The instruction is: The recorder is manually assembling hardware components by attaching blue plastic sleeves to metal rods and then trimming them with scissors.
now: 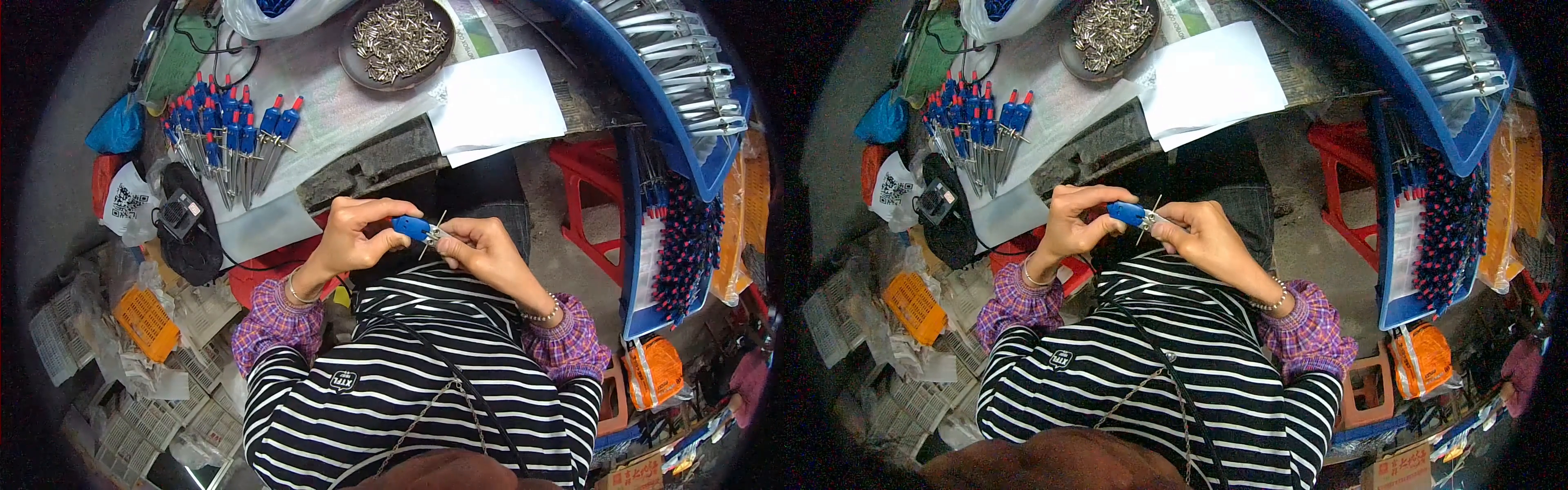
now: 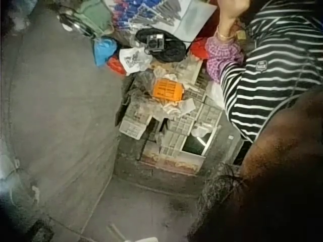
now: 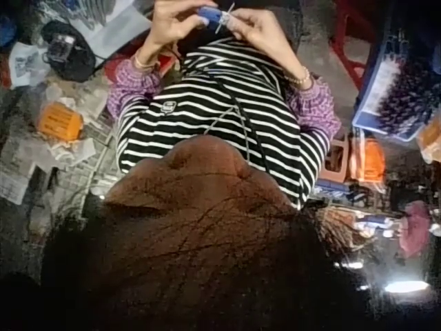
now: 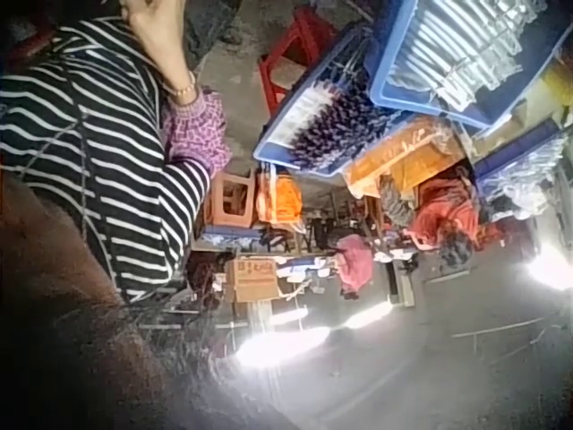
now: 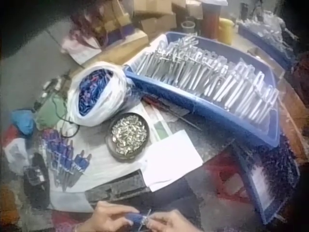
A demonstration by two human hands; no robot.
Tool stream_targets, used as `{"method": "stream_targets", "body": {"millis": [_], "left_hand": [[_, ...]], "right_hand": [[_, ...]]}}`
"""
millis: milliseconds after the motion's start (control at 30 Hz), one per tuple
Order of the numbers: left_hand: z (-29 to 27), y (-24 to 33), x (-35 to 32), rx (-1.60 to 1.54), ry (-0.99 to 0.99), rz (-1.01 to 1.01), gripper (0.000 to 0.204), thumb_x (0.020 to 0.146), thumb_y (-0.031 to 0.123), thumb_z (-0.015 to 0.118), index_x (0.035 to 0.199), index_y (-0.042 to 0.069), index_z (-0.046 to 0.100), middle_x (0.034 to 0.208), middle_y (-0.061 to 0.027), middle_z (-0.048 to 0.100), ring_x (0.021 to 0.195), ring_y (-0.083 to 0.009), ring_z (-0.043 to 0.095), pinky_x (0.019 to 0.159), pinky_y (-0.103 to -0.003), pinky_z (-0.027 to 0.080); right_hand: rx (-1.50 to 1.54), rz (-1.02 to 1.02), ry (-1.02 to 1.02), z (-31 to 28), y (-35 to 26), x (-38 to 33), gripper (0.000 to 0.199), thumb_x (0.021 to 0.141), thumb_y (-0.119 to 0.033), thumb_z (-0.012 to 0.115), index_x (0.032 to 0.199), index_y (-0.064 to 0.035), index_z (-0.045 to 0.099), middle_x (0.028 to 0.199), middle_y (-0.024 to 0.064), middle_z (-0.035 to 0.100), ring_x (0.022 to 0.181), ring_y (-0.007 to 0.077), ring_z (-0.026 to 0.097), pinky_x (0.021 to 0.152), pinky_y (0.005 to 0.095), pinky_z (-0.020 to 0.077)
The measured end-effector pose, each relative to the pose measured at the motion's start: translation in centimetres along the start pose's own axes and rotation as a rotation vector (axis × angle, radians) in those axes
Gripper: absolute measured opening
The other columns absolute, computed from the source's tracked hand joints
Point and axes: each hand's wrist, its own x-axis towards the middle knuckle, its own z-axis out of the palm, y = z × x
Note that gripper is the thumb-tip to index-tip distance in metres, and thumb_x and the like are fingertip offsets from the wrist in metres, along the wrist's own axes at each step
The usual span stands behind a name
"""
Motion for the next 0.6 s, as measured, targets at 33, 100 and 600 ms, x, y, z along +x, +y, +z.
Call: {"method": "stream_targets", "body": {"millis": [33,100,600], "left_hand": [[0.10,-0.02,-0.03,-0.023,0.011,-0.007,0.026,0.071,0.005,0.073,0.096,-0.002,0.069,0.077,-0.0109,0.069,0.061,-0.0127,0.066,0.054,-0.022,0.050],[0.07,0.09,0.04,-0.046,0.024,-0.014,0.026,0.071,0.004,0.073,0.096,-0.002,0.069,0.076,-0.0109,0.069,0.061,-0.0129,0.066,0.053,-0.022,0.050],[-0.34,0.56,0.72,-0.016,-0.077,0.037,0.025,0.070,0.001,0.070,0.094,-0.003,0.068,0.070,-0.0105,0.068,0.058,-0.0135,0.066,0.051,-0.022,0.050]], "right_hand": [[0.000,0.000,-0.001,-0.02,-0.09,-0.02,0.020,0.087,-0.012,0.059,0.092,0.0052,0.067,0.061,0.0041,0.060,0.055,0.0075,0.056,0.050,0.0231,0.0425],[-0.049,-0.023,0.008,-0.07,-0.23,-0.11,0.020,0.087,-0.012,0.059,0.091,0.0057,0.066,0.060,0.0045,0.060,0.054,0.0079,0.056,0.050,0.0232,0.0425],[-0.084,-0.022,-0.010,-0.38,-0.03,-0.23,0.021,0.086,-0.014,0.060,0.093,0.0049,0.068,0.058,0.0054,0.059,0.052,0.0074,0.053,0.047,0.0237,0.0408]]}}
